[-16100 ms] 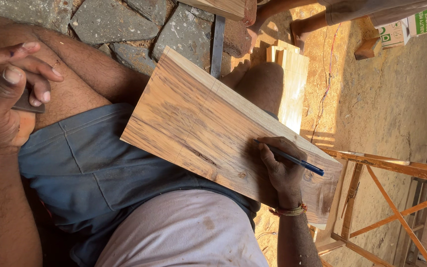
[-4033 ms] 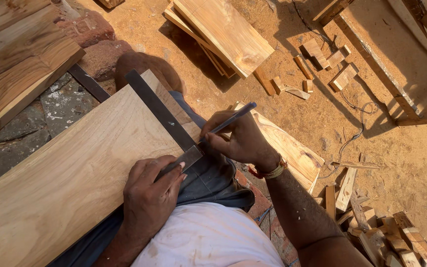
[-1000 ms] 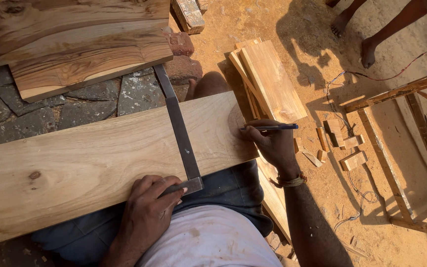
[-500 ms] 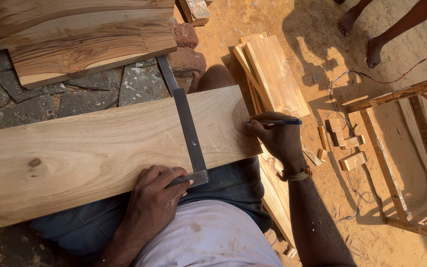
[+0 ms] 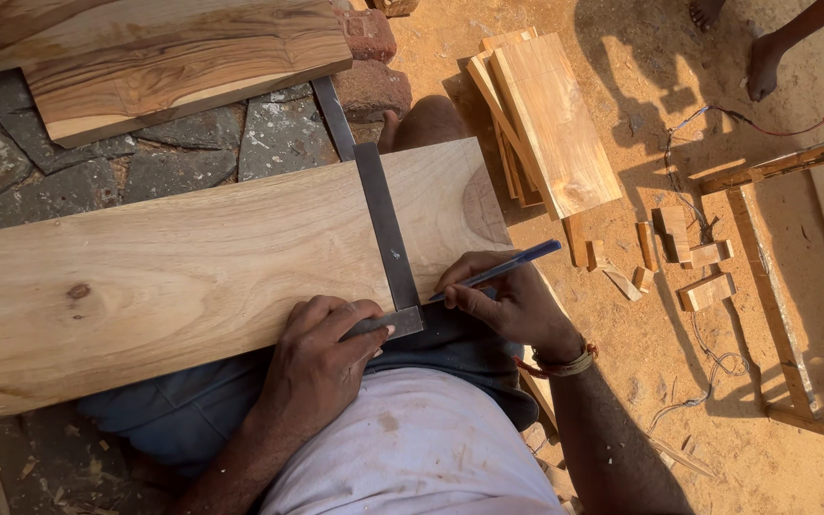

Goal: The person uses a try square and a pencil to mark straight lines on several wooden planks. They position the square on each plank and draw lines along the edge, then move to the next plank to repeat the process.

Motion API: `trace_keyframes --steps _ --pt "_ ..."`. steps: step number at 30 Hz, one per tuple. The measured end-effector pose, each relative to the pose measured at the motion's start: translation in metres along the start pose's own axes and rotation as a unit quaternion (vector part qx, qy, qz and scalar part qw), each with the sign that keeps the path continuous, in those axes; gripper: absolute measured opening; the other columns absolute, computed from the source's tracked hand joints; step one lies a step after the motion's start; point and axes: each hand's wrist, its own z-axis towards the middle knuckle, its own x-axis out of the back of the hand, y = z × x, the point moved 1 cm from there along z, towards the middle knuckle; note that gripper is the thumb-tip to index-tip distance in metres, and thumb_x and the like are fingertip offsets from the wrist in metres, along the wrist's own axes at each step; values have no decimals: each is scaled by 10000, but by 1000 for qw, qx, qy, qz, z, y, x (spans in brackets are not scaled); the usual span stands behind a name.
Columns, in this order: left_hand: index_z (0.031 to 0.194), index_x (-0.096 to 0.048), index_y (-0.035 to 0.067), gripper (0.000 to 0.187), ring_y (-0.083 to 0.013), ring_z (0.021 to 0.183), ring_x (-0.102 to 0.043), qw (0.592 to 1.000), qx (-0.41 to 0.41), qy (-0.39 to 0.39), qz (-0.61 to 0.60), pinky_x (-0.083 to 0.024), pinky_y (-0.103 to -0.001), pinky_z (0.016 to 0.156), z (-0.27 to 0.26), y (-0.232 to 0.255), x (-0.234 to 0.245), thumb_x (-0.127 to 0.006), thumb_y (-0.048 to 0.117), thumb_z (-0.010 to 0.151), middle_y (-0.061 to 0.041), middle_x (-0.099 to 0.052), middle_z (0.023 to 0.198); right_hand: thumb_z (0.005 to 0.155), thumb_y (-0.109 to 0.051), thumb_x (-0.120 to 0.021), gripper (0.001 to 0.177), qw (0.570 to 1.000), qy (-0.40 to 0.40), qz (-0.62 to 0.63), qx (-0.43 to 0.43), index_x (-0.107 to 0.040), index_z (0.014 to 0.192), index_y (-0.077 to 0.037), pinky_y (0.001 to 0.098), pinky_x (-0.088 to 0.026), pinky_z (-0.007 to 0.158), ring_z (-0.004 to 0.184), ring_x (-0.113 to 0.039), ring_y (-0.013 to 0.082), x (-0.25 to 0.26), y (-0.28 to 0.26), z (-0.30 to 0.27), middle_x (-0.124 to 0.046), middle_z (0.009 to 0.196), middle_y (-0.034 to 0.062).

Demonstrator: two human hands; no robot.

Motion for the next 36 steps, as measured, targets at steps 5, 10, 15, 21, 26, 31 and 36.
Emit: trace_keyframes --steps 5,10,15,21,26,31,36 --pt "956 -814 127 208 -200 960 -640 1000 -1 5 11 -502 -387 848 1 4 -1 -834 127 749 -13 -741 1074 968 -186 -710 143 995 2 -99 5 -730 993 -46 253 -574 711 778 -692 102 -3 -1 6 -745 850 35" --pt "959 -809 101 196 -191 954 -637 1000 15 11 15 -507 -375 843 1 3 -4 -840 149 772 -4 -742 1047 957 -159 -710 126 992 4 -125 4 -728 1015 -49 257 -583 702 806 -710 109 -8 -6 7 -749 898 41" --pt "970 -804 77 215 -194 952 -639 1000 4 13 27 -506 -378 838 0 5 -4 -843 159 774 -18 -742 1056 953 -146 -736 114 989 -3 -140 38 -736 1018 -52 260 -587 708 828 -722 115 -9 -7 7 -756 906 52" --pt "981 -807 84 228 -194 962 -639 999 1 9 46 -507 -376 839 0 8 -3 -843 175 776 -13 -744 1067 928 -141 -749 120 985 -6 -171 25 -739 1006 -50 267 -591 692 810 -730 127 -7 -10 9 -760 895 61" --pt "983 -811 93 223 -192 965 -639 999 4 3 52 -505 -375 836 2 7 -2 -838 171 775 -4 -744 1067 919 -127 -743 115 985 -4 -175 10 -744 999 -45 278 -598 708 817 -737 145 -9 -14 9 -765 905 68" --pt "979 -811 90 214 -189 960 -637 999 8 4 41 -503 -370 825 2 7 -2 -840 161 780 -9 -743 1066 921 -142 -749 126 984 -8 -177 4 -742 1004 -49 276 -609 706 826 -745 139 -10 -18 10 -765 915 64" --pt "975 -812 87 209 -187 952 -638 999 13 3 33 -501 -365 820 3 7 -1 -839 153 778 -16 -742 1056 903 -156 -748 130 979 -7 -202 -21 -758 988 -58 289 -590 641 759 -739 151 -12 -24 9 -763 887 62"
